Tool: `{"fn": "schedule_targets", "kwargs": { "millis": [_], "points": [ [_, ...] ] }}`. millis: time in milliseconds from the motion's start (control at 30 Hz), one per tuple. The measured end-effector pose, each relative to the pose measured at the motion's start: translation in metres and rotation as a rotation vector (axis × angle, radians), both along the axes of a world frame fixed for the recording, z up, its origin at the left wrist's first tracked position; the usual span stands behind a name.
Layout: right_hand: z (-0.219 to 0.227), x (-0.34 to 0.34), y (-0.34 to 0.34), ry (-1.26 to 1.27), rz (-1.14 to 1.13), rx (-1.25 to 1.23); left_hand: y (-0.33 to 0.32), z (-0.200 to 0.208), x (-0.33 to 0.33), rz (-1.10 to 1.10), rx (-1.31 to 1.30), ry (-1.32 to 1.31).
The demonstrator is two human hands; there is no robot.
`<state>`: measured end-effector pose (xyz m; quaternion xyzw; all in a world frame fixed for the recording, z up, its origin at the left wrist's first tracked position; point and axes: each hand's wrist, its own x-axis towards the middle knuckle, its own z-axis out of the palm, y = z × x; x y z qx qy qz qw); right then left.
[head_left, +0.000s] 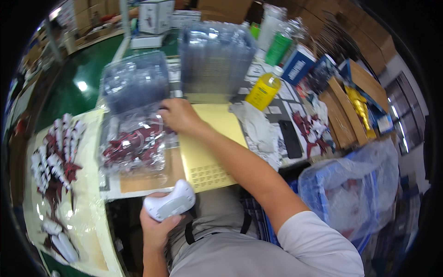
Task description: The person assembles small white and red toy figures by hand, attaching parts and placing them into clear plastic packaging. They repeatedly pick up components, fit them together, and pack the finished items on a workbench.
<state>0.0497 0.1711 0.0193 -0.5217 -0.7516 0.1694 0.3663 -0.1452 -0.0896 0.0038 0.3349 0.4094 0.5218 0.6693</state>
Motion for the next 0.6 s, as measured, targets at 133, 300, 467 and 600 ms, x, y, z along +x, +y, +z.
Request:
{"fn": "schedule_targets", "kwargs": {
  "millis": [133,300,467,600],
  "points": [
    [0.012,0.061,-0.056,0.03,-0.045,0.165,0.005,0.003,-0.009,-0.019,-0.032,-0.076],
    [0.035,0.193,-0.165,-0.214,-0.658,0.056,0.019,0.001,-0.009,-0.135,-0.036,-0.04],
    [0.029,0.236,-0.245,0.042,-0.766,-0.196,0.04,-0.009,0.021,-0.223,0.095,0.007],
    [0.005,0.228,-0.251,-0.157,-0.723,-0.132,0.055,-0.016,0.058,-0.14,0.026,-0.097]
  ]
}}
